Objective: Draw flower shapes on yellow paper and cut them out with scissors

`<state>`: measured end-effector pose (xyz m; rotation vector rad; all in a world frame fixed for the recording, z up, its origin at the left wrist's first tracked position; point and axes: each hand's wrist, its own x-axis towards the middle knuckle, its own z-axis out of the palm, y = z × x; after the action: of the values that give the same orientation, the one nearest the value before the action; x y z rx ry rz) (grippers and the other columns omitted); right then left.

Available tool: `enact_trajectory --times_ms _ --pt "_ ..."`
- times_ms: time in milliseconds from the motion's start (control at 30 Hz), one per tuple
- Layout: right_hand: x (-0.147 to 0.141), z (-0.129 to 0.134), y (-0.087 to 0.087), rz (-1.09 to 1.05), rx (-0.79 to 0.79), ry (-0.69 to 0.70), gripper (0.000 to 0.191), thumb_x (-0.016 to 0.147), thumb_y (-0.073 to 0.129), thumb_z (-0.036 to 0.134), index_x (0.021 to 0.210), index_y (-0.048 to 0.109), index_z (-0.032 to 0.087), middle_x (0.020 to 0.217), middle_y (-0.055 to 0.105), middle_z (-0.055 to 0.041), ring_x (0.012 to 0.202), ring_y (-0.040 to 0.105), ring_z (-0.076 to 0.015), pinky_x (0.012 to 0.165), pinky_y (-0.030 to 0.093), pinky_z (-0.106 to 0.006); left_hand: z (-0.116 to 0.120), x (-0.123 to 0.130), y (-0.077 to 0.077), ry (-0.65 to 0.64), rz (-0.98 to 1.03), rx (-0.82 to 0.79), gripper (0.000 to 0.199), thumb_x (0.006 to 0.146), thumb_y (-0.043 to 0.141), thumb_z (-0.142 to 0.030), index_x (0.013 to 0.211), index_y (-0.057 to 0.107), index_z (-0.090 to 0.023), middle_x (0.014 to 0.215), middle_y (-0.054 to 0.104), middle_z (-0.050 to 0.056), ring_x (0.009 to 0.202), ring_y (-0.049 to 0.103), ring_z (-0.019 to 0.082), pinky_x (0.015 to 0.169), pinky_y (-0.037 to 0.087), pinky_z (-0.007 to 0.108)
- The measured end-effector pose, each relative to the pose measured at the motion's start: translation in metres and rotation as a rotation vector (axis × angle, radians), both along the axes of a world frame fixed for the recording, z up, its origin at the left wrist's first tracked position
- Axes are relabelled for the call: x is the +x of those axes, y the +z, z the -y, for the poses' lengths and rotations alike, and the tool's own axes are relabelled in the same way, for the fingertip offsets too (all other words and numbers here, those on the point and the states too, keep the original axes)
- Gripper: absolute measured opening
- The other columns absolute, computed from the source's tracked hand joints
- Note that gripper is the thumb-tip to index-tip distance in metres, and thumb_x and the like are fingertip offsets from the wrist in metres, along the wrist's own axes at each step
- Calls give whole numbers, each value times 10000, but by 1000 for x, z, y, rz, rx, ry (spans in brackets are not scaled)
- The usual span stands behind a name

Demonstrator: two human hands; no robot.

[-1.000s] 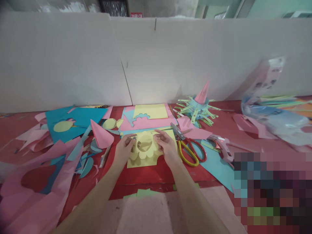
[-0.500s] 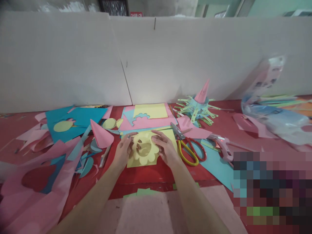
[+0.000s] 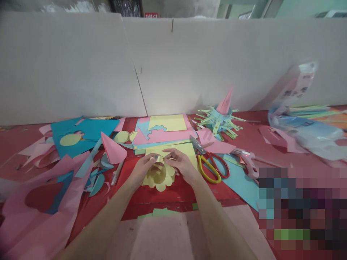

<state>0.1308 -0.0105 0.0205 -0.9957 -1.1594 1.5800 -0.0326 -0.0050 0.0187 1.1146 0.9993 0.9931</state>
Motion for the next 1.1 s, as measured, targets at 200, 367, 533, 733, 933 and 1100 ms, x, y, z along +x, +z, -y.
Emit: enact_trajectory --times_ms 200,367,533,733,933,1100 --pt "0 -1 -3 57 33 -13 346 689 622 291 1030 580 250 780 522 25 419 364 -22 294 222 -131 -4 0 -4 -31 -89 24 255 677 607 -408 752 580 -166 676 646 29 630 607 141 621 497 255" --pt "1 -1 -1 86 32 -28 361 677 634 298 1031 581 248 786 529 20 438 379 -30 298 227 -133 -6 -1 -8 -26 -65 47 272 675 607 -412 742 595 -149 675 627 29 666 597 144 623 497 253" --pt "-3 0 -1 79 8 -72 245 719 592 399 869 586 205 654 517 36 406 371 -37 317 235 -151 -6 0 -11 -14 -94 78 247 696 591 -402 724 589 -157 645 626 18 629 588 127 618 486 238" --pt "-6 1 -1 208 11 -3 287 713 576 477 717 538 193 500 429 67 369 316 -45 313 203 -157 -6 0 -13 -17 -125 115 249 702 572 -410 711 588 -162 659 651 23 601 589 126 605 474 234" --pt "-3 -2 -3 244 189 59 245 728 586 408 667 582 171 639 546 17 596 477 -103 549 375 -217 -6 1 -12 -33 -139 121 233 703 568 -399 682 586 -168 617 637 8 584 588 131 595 472 236" --pt "-2 -3 -7 197 165 73 194 737 588 362 685 590 175 669 557 18 640 492 -112 606 365 -231 -6 1 -10 -54 -109 119 208 715 563 -368 661 591 -170 604 638 6 579 583 125 593 473 235"
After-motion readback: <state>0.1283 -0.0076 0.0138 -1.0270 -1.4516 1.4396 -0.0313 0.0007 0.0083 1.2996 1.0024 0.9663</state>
